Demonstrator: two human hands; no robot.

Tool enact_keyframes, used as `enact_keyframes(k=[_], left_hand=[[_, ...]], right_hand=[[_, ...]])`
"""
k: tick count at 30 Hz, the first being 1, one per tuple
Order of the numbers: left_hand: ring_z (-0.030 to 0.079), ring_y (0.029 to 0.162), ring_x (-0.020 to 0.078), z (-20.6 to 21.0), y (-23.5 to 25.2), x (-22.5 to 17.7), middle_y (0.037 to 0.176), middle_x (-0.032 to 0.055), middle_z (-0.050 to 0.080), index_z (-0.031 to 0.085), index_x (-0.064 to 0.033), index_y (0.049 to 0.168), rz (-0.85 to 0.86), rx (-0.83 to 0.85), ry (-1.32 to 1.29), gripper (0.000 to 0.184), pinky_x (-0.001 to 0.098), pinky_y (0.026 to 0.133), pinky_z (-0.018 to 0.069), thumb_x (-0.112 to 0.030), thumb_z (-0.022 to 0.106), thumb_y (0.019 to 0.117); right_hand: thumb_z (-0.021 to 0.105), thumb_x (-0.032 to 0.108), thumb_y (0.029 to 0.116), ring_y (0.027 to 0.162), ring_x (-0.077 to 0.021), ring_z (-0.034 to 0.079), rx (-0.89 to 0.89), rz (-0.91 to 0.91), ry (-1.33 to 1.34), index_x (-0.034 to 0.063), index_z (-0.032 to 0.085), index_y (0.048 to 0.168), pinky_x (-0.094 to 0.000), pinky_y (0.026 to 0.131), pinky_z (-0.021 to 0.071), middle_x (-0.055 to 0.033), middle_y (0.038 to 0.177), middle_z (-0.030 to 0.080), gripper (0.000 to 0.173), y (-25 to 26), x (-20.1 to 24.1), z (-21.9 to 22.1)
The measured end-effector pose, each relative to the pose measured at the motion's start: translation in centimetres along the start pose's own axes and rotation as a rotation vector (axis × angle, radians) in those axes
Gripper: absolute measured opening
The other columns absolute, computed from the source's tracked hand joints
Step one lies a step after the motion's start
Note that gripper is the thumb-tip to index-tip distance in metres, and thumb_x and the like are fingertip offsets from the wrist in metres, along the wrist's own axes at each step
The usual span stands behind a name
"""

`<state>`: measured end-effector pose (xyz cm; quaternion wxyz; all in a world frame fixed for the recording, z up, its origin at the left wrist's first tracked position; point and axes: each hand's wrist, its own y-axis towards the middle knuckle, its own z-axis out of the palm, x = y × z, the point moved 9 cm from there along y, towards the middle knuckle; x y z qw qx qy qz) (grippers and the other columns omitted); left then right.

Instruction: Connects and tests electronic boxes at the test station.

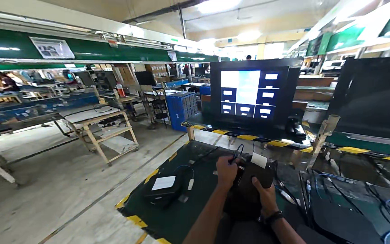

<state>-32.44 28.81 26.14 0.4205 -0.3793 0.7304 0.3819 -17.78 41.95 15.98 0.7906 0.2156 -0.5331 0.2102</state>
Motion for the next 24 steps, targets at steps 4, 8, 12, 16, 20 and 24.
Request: enact_keyframes(k=[4, 8, 12, 16, 20, 24], left_hand=[[0.070, 0.076, 0.0183, -1.0, -0.1, 0.7, 0.089, 0.0106, 0.074, 0.074, -0.0008, 0.105, 0.041, -0.106, -0.434, 0.013, 0.0371, 0.072, 0.0608, -0.009, 0.064, 0.1018], [0.072, 0.086, 0.0171, 0.3, -0.9, -0.2, 0.096, 0.0077, 0.076, 0.077, -0.0032, 0.107, 0.098, 0.141, -0.356, 0.013, 0.0369, 0.081, 0.0600, -0.008, 0.068, 0.0988], [0.071, 0.082, 0.0178, 0.3, -1.2, 0.4, 0.093, 0.0092, 0.076, 0.077, -0.0018, 0.105, 0.102, 0.181, -0.418, 0.013, 0.0352, 0.078, 0.0605, -0.009, 0.069, 0.0985], [0.070, 0.080, 0.0164, 0.6, -1.0, 0.8, 0.090, 0.0081, 0.076, 0.078, -0.0033, 0.104, 0.116, 0.198, -0.401, 0.012, 0.0342, 0.078, 0.0592, -0.009, 0.071, 0.0967], [0.071, 0.077, 0.0154, 0.6, -0.8, 1.0, 0.087, 0.0062, 0.077, 0.080, -0.0056, 0.098, 0.140, 0.132, -0.375, 0.009, 0.0340, 0.074, 0.0598, -0.012, 0.074, 0.0952], [0.070, 0.075, 0.0137, 0.8, -1.0, 1.0, 0.084, 0.0048, 0.076, 0.080, -0.0069, 0.095, 0.111, 0.135, -0.339, 0.009, 0.0330, 0.073, 0.0588, -0.015, 0.077, 0.0934]], right_hand=[[0.073, 0.028, 0.0902, 0.086, -0.0168, 0.074, -0.009, 0.085, 0.125, -0.0031, 0.051, 0.133, -0.0339, 0.077, 0.0649, -0.0133, 0.101, 0.073, 0.057, -0.4, -0.1, -0.2], [0.068, 0.031, 0.0955, 0.086, -0.0183, 0.074, -0.006, 0.094, 0.152, -0.0034, 0.052, 0.132, -0.0363, 0.077, 0.0649, -0.0146, 0.100, 0.073, 0.053, 0.3, -0.2, -0.7], [0.069, 0.029, 0.0943, 0.085, -0.0186, 0.075, 0.002, 0.077, 0.159, -0.0035, 0.053, 0.132, -0.0361, 0.076, 0.0653, -0.0148, 0.099, 0.074, 0.052, 0.6, -0.4, -0.5], [0.072, 0.027, 0.0934, 0.085, -0.0188, 0.075, -0.022, 0.090, 0.134, -0.0038, 0.053, 0.131, -0.0358, 0.076, 0.0651, -0.0151, 0.099, 0.074, 0.052, 0.7, -0.6, -0.6], [0.079, 0.028, 0.0867, 0.087, -0.0202, 0.075, -0.046, 0.056, 0.103, -0.0042, 0.054, 0.131, -0.0364, 0.077, 0.0650, -0.0155, 0.101, 0.074, 0.061, 1.1, -0.7, -0.8], [0.080, 0.027, 0.0856, 0.089, -0.0193, 0.074, -0.075, 0.043, 0.079, -0.0034, 0.053, 0.132, -0.0353, 0.079, 0.0643, -0.0152, 0.104, 0.073, 0.062, 1.2, -0.8, -1.1]])
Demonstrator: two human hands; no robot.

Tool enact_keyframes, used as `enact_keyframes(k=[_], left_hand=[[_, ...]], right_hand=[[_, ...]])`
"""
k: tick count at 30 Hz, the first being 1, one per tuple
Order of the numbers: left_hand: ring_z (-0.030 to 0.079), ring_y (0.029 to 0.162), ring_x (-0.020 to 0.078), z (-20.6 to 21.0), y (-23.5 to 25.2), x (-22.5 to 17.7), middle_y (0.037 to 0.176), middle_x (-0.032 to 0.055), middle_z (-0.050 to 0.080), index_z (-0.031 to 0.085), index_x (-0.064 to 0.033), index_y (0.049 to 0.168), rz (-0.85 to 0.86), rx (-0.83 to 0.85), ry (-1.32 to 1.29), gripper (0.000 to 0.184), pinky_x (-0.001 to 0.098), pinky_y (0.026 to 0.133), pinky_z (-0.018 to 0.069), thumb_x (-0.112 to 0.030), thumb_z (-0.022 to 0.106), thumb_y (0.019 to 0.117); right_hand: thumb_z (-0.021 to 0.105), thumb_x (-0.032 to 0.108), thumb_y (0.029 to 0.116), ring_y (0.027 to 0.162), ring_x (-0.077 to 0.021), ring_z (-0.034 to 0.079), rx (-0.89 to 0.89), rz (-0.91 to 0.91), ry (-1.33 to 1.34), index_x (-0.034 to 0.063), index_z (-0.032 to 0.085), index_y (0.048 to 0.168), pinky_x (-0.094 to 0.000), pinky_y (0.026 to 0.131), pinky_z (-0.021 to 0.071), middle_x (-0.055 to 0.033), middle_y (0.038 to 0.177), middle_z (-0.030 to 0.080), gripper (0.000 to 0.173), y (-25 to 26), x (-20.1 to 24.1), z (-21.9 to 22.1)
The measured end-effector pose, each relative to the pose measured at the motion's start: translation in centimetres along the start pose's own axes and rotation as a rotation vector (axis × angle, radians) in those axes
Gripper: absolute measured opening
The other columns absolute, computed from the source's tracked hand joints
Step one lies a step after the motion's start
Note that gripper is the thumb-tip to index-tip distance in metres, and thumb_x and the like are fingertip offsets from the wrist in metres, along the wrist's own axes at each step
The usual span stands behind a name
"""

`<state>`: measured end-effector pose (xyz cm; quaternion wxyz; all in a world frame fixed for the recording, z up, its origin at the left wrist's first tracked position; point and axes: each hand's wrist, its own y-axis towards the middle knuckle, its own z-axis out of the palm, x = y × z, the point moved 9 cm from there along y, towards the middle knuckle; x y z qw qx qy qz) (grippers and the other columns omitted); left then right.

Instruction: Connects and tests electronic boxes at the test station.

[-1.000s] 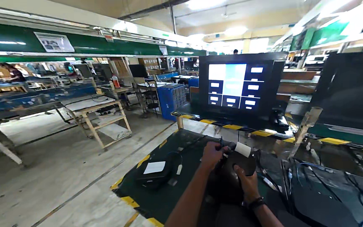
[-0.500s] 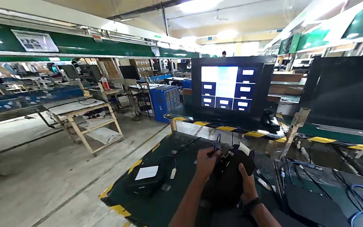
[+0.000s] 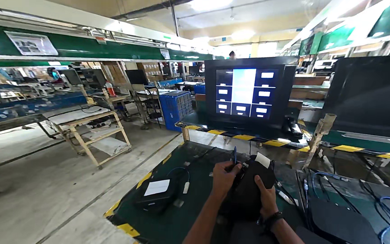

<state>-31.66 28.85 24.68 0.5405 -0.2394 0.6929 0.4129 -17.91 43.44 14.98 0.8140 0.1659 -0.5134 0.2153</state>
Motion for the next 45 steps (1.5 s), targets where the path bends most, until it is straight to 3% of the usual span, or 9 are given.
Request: enact_keyframes(k=[6, 9, 14, 17, 22, 31, 37, 40, 45], left_hand=[[0.067, 0.094, 0.0154, -0.5, 0.1, 0.0, 0.099, 0.0050, 0.071, 0.079, -0.0082, 0.089, -0.031, 0.009, 0.151, 0.012, 0.0359, 0.085, 0.0577, -0.020, 0.081, 0.0891], [0.064, 0.087, 0.0156, 0.1, 0.1, -0.7, 0.093, 0.0052, 0.068, 0.076, -0.0067, 0.080, -0.045, -0.004, 0.281, 0.018, 0.0357, 0.079, 0.0555, -0.022, 0.081, 0.0878], [0.066, 0.104, 0.0200, -0.4, 0.8, -0.1, 0.107, 0.0089, 0.070, 0.078, -0.0061, 0.098, -0.109, 0.202, 0.285, 0.023, 0.0409, 0.094, 0.0554, -0.027, 0.081, 0.0902], [0.071, 0.084, 0.0190, -2.0, 0.2, -0.4, 0.095, 0.0109, 0.075, 0.077, -0.0017, 0.101, -0.193, 0.090, 0.034, 0.014, 0.0360, 0.081, 0.0614, -0.012, 0.079, 0.0917], [0.073, 0.083, 0.0222, -1.1, -1.4, 0.4, 0.092, 0.0152, 0.074, 0.074, 0.0050, 0.098, -0.332, 0.003, -0.267, 0.012, 0.0347, 0.080, 0.0640, -0.002, 0.078, 0.0895], [0.070, 0.073, 0.0114, -0.7, -1.9, 0.4, 0.080, 0.0011, 0.076, 0.081, -0.0127, 0.087, -0.139, -0.136, 0.118, 0.010, 0.0339, 0.071, 0.0586, -0.020, 0.088, 0.0831], [0.069, 0.079, 0.0122, 0.0, -2.0, 0.7, 0.085, 0.0031, 0.075, 0.080, -0.0097, 0.092, -0.128, -0.036, 0.109, 0.017, 0.0333, 0.077, 0.0580, -0.027, 0.080, 0.0917], [0.066, 0.093, 0.0134, 0.3, -2.2, -0.7, 0.102, 0.0066, 0.071, 0.074, -0.0055, 0.114, -0.144, 0.215, 0.128, 0.028, 0.0327, 0.086, 0.0545, -0.027, 0.058, 0.1060], [0.073, 0.087, 0.0183, -1.6, -2.4, 0.6, 0.096, 0.0115, 0.074, 0.075, 0.0007, 0.101, -0.249, 0.092, 0.040, 0.013, 0.0340, 0.083, 0.0639, -0.010, 0.076, 0.0937]], right_hand=[[0.084, 0.029, 0.0788, 0.096, -0.0187, 0.072, -0.015, -0.022, -0.036, -0.0023, 0.050, 0.136, -0.0356, 0.084, 0.0629, -0.0147, 0.111, 0.071, 0.074, -0.1, 0.2, 0.2], [0.081, 0.023, 0.0858, 0.095, -0.0184, 0.073, -0.044, 0.013, -0.033, -0.0021, 0.050, 0.137, -0.0354, 0.083, 0.0634, -0.0150, 0.111, 0.071, 0.065, -0.6, 0.2, 0.5], [0.081, 0.027, 0.0846, 0.093, -0.0199, 0.074, -0.020, 0.009, -0.038, -0.0033, 0.054, 0.134, -0.0371, 0.082, 0.0641, -0.0154, 0.108, 0.073, 0.064, -0.3, 0.0, 0.0], [0.077, 0.026, 0.0904, 0.091, -0.0203, 0.074, -0.022, 0.039, -0.006, -0.0026, 0.054, 0.133, -0.0369, 0.081, 0.0641, -0.0155, 0.107, 0.073, 0.057, -0.2, -0.1, 0.1], [0.073, 0.025, 0.0953, 0.088, -0.0215, 0.075, -0.021, 0.071, 0.048, -0.0030, 0.053, 0.133, -0.0380, 0.077, 0.0652, -0.0167, 0.102, 0.073, 0.051, -0.1, -0.4, 0.0], [0.075, 0.023, 0.0941, 0.089, -0.0207, 0.074, -0.068, 0.053, 0.051, -0.0016, 0.054, 0.133, -0.0374, 0.079, 0.0646, -0.0158, 0.104, 0.073, 0.051, -0.1, -0.3, -0.5], [0.075, 0.023, 0.0944, 0.088, -0.0213, 0.075, -0.070, 0.052, 0.058, -0.0021, 0.056, 0.132, -0.0376, 0.078, 0.0650, -0.0159, 0.103, 0.074, 0.049, -0.1, -0.1, -0.7], [0.072, 0.024, 0.0967, 0.089, -0.0207, 0.075, -0.054, 0.057, 0.062, -0.0020, 0.055, 0.132, -0.0373, 0.079, 0.0647, -0.0158, 0.103, 0.074, 0.047, 0.0, 0.1, -0.5], [0.074, 0.022, 0.0956, 0.088, -0.0215, 0.075, -0.040, 0.067, 0.055, -0.0029, 0.056, 0.131, -0.0384, 0.077, 0.0649, -0.0163, 0.102, 0.074, 0.047, 0.0, -0.3, -0.3]])
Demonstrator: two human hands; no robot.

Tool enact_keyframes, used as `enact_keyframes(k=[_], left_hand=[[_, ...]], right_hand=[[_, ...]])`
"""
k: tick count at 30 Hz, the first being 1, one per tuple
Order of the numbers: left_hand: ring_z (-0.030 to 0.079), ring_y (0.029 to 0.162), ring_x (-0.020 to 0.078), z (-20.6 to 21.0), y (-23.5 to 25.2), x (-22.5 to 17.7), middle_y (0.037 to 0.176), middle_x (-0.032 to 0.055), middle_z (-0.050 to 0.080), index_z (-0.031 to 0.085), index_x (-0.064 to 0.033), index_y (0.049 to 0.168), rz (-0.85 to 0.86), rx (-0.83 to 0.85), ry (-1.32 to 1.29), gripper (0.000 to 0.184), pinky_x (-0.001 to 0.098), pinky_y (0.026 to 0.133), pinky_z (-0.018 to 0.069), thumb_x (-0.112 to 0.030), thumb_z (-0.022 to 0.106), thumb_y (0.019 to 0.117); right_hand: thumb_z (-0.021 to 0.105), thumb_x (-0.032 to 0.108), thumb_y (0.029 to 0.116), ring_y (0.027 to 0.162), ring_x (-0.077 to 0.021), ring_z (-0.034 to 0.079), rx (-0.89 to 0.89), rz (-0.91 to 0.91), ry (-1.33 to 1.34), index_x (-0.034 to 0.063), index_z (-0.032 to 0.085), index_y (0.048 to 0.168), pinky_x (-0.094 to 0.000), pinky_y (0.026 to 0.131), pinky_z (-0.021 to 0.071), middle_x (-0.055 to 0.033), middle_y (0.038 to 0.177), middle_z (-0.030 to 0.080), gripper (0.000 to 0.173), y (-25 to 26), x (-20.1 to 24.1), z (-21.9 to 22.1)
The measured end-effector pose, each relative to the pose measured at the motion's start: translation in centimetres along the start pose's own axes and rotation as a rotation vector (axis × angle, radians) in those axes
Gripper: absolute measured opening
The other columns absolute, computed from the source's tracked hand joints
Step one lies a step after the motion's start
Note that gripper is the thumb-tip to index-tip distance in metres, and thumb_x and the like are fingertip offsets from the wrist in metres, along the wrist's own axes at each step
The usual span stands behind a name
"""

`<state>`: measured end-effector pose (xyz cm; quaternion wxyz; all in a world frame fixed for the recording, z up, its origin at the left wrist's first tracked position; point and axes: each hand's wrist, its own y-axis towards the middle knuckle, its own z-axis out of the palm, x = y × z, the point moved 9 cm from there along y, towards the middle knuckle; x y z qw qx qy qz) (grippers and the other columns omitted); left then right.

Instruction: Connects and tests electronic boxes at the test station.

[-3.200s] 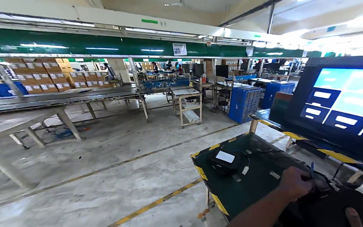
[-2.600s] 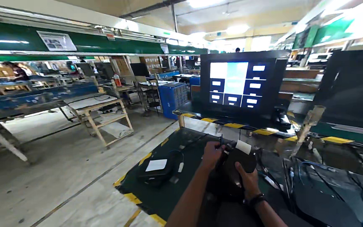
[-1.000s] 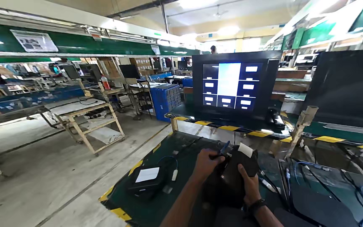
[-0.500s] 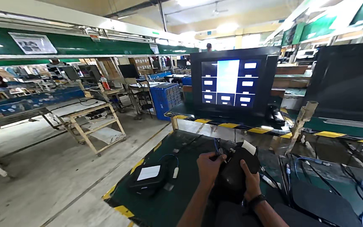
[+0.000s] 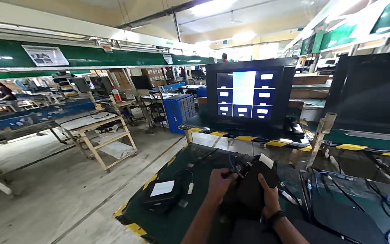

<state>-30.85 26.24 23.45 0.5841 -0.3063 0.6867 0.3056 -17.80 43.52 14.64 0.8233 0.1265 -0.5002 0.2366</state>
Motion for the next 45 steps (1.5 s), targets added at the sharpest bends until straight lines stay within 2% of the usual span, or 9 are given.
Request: enact_keyframes(k=[16, 22, 28, 30, 33, 36, 39, 42, 45], left_hand=[[0.070, 0.074, 0.0143, 0.8, -0.4, 0.8, 0.084, 0.0097, 0.073, 0.075, 0.0022, 0.092, -0.057, -0.092, -0.092, 0.014, 0.0288, 0.071, 0.0613, -0.011, 0.079, 0.0913], [0.070, 0.090, 0.0164, 1.4, -0.6, 1.3, 0.093, 0.0082, 0.074, 0.079, -0.0058, 0.092, 0.035, -0.195, 0.136, 0.018, 0.0369, 0.087, 0.0583, -0.024, 0.081, 0.0895], [0.065, 0.103, 0.0224, 0.9, -0.5, -0.5, 0.110, 0.0148, 0.067, 0.072, 0.0001, 0.109, 0.086, -0.126, 0.066, 0.025, 0.0410, 0.093, 0.0548, -0.023, 0.064, 0.1019], [0.063, 0.102, 0.0252, -1.5, -0.2, -0.8, 0.112, 0.0171, 0.066, 0.066, 0.0001, 0.116, -0.016, -0.093, 0.025, 0.029, 0.0458, 0.091, 0.0533, -0.025, 0.054, 0.1077], [0.063, 0.108, 0.0310, -6.9, -0.1, -1.2, 0.120, 0.0215, 0.065, 0.064, 0.0004, 0.124, -0.127, -0.005, 0.211, 0.036, 0.0523, 0.094, 0.0514, -0.029, 0.049, 0.1100], [0.061, 0.107, 0.0336, -10.4, 0.2, 0.3, 0.120, 0.0254, 0.064, 0.064, 0.0048, 0.122, -0.178, 0.121, 0.469, 0.036, 0.0535, 0.094, 0.0494, -0.026, 0.053, 0.1085], [0.065, 0.104, 0.0348, -10.9, 1.9, 5.6, 0.114, 0.0252, 0.067, 0.066, 0.0045, 0.120, -0.137, 0.258, 0.662, 0.037, 0.0553, 0.095, 0.0505, -0.029, 0.057, 0.1067], [0.067, 0.110, 0.0339, -11.1, 1.8, 6.7, 0.120, 0.0219, 0.069, 0.067, 0.0000, 0.125, 0.023, 0.220, 0.663, 0.028, 0.0543, 0.100, 0.0526, -0.017, 0.058, 0.1051], [0.068, 0.109, 0.0298, -14.6, -0.1, 4.4, 0.122, 0.0171, 0.069, 0.068, -0.0038, 0.125, 0.132, -0.092, 0.474, 0.027, 0.0526, 0.096, 0.0549, -0.012, 0.049, 0.1075]], right_hand=[[0.071, 0.023, 0.0978, 0.085, -0.0220, 0.075, -0.019, 0.026, 0.031, -0.0024, 0.058, 0.129, -0.0389, 0.075, 0.0649, -0.0167, 0.099, 0.074, 0.043, 0.1, -0.2, -0.1], [0.072, 0.027, 0.0971, 0.089, -0.0189, 0.075, -0.028, -0.021, -0.039, 0.0002, 0.057, 0.132, -0.0380, 0.078, 0.0649, -0.0127, 0.102, 0.075, 0.047, 0.0, -0.2, -0.3], [0.034, 0.057, 0.1073, 0.110, -0.0087, 0.067, 0.143, 0.016, 0.070, 0.0174, 0.052, 0.143, -0.0375, 0.091, 0.0598, 0.0007, 0.123, 0.069, 0.056, -0.2, 0.5, 1.2], [0.039, 0.052, 0.1076, 0.108, -0.0115, 0.067, 0.125, 0.032, 0.106, 0.0170, 0.047, 0.145, -0.0399, 0.088, 0.0603, -0.0015, 0.124, 0.067, 0.052, 0.7, -0.3, 0.5], [0.070, 0.016, 0.0948, 0.115, -0.0184, 0.065, 0.062, -0.077, -0.071, 0.0080, 0.029, 0.157, -0.0403, 0.093, 0.0601, -0.0138, 0.137, 0.058, 0.075, 1.7, 0.7, -1.5], [0.083, 0.026, 0.0807, 0.125, -0.0190, 0.062, 0.109, -0.304, -0.355, 0.0013, 0.032, 0.156, -0.0364, 0.103, 0.0549, -0.0187, 0.142, 0.056, 0.094, 0.9, 3.7, -0.5], [0.083, 0.029, 0.0825, 0.122, -0.0377, 0.064, 0.247, -0.542, -0.720, -0.0086, 0.043, 0.148, -0.0533, 0.104, 0.0519, -0.0312, 0.132, 0.062, 0.086, -2.6, 6.7, 4.3], [0.083, 0.030, 0.0849, 0.107, -0.0389, 0.071, 0.395, -0.649, -0.990, -0.0003, 0.060, 0.138, -0.0601, 0.095, 0.0551, -0.0235, 0.116, 0.072, 0.066, -6.9, 6.8, 9.8], [0.072, 0.025, 0.0930, 0.097, -0.0321, 0.075, 0.621, -0.788, -1.175, 0.0106, 0.063, 0.140, -0.0549, 0.086, 0.0601, -0.0131, 0.114, 0.076, 0.050, -11.3, 4.3, 14.9]])
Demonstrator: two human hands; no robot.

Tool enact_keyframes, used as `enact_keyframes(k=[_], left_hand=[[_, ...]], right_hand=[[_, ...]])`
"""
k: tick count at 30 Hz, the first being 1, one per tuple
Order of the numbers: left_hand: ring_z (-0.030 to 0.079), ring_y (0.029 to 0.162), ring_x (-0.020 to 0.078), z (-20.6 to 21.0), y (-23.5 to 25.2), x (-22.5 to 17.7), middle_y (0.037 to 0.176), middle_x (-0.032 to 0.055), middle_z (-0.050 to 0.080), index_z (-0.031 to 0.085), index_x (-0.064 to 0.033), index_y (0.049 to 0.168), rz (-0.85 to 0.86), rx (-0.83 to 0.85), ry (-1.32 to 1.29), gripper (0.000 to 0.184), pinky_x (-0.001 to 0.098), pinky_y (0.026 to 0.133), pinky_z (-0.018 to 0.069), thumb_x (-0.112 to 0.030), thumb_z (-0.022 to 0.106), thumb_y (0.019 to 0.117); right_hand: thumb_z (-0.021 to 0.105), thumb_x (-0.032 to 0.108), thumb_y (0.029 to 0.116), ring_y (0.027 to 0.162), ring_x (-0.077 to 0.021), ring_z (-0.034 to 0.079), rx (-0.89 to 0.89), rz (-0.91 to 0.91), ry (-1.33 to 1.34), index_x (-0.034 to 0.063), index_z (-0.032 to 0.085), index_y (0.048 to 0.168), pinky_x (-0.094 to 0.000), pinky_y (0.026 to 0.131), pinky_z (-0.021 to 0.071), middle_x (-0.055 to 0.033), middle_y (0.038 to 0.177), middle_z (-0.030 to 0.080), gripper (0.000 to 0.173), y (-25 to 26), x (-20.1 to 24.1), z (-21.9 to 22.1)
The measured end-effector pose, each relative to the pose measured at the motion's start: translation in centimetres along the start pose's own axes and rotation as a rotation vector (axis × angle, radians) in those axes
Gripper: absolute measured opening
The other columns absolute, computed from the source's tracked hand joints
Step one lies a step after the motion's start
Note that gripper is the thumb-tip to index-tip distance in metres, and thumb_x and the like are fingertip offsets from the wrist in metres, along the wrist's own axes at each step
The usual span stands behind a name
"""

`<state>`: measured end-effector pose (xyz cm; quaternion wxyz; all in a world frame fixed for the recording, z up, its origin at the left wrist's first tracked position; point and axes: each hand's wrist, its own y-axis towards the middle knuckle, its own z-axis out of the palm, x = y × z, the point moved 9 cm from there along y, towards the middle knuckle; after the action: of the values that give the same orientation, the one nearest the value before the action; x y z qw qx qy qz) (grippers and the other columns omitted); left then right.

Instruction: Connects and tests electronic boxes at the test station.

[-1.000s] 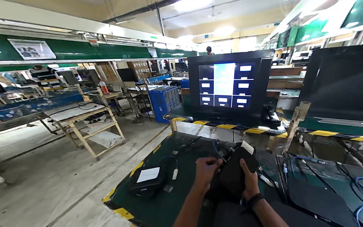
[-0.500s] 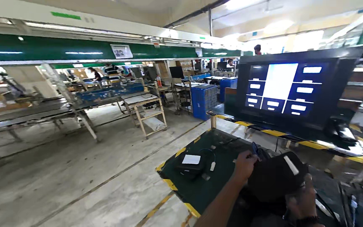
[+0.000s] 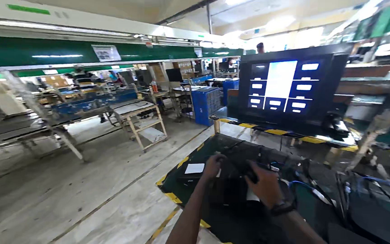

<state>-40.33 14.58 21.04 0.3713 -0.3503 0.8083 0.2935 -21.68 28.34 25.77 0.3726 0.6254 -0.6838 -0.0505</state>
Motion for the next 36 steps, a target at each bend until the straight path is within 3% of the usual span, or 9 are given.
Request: enact_keyframes(k=[4, 8, 12, 16, 20, 23, 28, 32, 36], left_hand=[[0.069, 0.105, 0.0266, -5.2, -4.9, 0.4, 0.114, 0.0138, 0.073, 0.069, -0.0021, 0.119, -0.125, -0.371, -0.068, 0.025, 0.0497, 0.094, 0.0556, -0.009, 0.048, 0.1076], [0.069, 0.110, 0.0249, -4.4, -10.3, 2.2, 0.117, 0.0148, 0.072, 0.068, -0.0017, 0.123, -0.150, -0.394, 0.000, 0.028, 0.0456, 0.099, 0.0553, -0.013, 0.049, 0.1066], [0.067, 0.118, 0.0226, -2.9, -13.2, 1.5, 0.124, 0.0128, 0.071, 0.070, -0.0018, 0.123, 0.099, -0.394, 0.148, 0.033, 0.0413, 0.103, 0.0558, -0.006, 0.062, 0.0919], [0.047, 0.142, 0.0385, 0.7, -13.2, -1.5, 0.148, 0.0184, 0.056, 0.064, -0.0068, 0.138, 0.271, -0.183, 0.211, 0.062, 0.0598, 0.117, 0.0392, -0.030, 0.078, 0.0820], [0.034, 0.152, 0.0399, 6.4, -11.9, -2.9, 0.160, 0.0126, 0.045, 0.060, -0.0270, 0.146, 0.267, 0.022, 0.493, 0.077, 0.0794, 0.116, 0.0208, -0.071, 0.068, 0.0832], [0.035, 0.152, 0.0403, 8.3, -11.4, -2.6, 0.162, 0.0122, 0.043, 0.066, -0.0289, 0.138, 0.220, 0.116, 0.676, 0.067, 0.0776, 0.115, 0.0215, -0.065, 0.072, 0.0816], [0.039, 0.149, 0.0416, 7.8, -11.3, -2.2, 0.160, 0.0136, 0.046, 0.071, -0.0227, 0.130, 0.174, 0.089, 0.707, 0.063, 0.0679, 0.116, 0.0325, -0.056, 0.076, 0.0774], [0.039, 0.149, 0.0417, 7.7, -11.1, -2.2, 0.160, 0.0130, 0.045, 0.073, -0.0208, 0.127, 0.107, 0.109, 0.748, 0.061, 0.0669, 0.115, 0.0337, -0.052, 0.078, 0.0753], [0.028, 0.154, 0.0407, 8.5, -10.5, -1.7, 0.163, 0.0177, 0.038, 0.071, -0.0157, 0.129, 0.010, 0.271, 0.667, 0.057, 0.0611, 0.121, 0.0274, -0.044, 0.081, 0.0811]], right_hand=[[0.060, 0.002, 0.0955, 0.115, -0.0368, 0.070, 0.195, -0.183, -0.212, 0.0122, 0.063, 0.142, -0.0520, 0.090, 0.0599, -0.0178, 0.133, 0.068, 0.047, -0.5, 5.9, 6.3], [0.060, 0.031, 0.1040, 0.149, -0.0474, 0.036, 0.691, -0.123, -0.210, -0.0030, 0.051, 0.146, -0.0609, 0.122, 0.0286, -0.0284, 0.157, 0.043, 0.055, -1.8, 6.8, 13.3], [0.052, 0.032, 0.1060, 0.130, -0.0388, 0.056, 0.756, -0.115, -0.095, 0.0000, 0.067, 0.122, -0.0603, 0.113, 0.0374, -0.0212, 0.132, 0.065, 0.039, -1.6, 6.7, 12.4], [0.054, 0.023, 0.1035, 0.133, -0.0385, 0.055, 0.571, 0.203, -0.146, 0.0025, 0.067, 0.129, -0.0576, 0.112, 0.0421, -0.0212, 0.136, 0.063, 0.035, 0.5, 0.9, 6.6], [0.077, 0.057, 0.0844, 0.147, -0.0481, 0.034, 0.752, 0.343, -0.249, 0.0150, 0.044, 0.156, -0.0746, 0.114, 0.0279, -0.0243, 0.158, 0.041, 0.089, -0.4, -6.7, 5.5], [0.084, 0.066, 0.0724, 0.154, -0.0462, 0.023, 0.927, 0.287, -0.263, 0.0208, 0.019, 0.167, -0.0767, 0.116, 0.0205, -0.0218, 0.169, 0.021, 0.123, -1.7, -8.8, 6.0], [0.080, 0.073, 0.0689, 0.145, -0.0456, 0.039, 0.836, 0.266, -0.371, 0.0138, 0.025, 0.164, -0.0685, 0.111, 0.0372, -0.0238, 0.162, 0.034, 0.125, -0.4, -10.3, 5.7], [0.094, 0.055, 0.0620, 0.147, -0.0554, 0.030, 0.878, 0.233, -0.434, 0.0272, 0.003, 0.168, -0.0762, 0.111, 0.0301, -0.0327, 0.163, 0.023, 0.142, -0.4, -11.6, 7.4], [0.095, 0.047, 0.0619, 0.143, -0.0560, 0.036, 0.861, 0.216, -0.409, 0.0333, 0.006, 0.167, -0.0765, 0.104, 0.0371, -0.0337, 0.160, 0.028, 0.138, -0.3, -11.6, 7.5]])
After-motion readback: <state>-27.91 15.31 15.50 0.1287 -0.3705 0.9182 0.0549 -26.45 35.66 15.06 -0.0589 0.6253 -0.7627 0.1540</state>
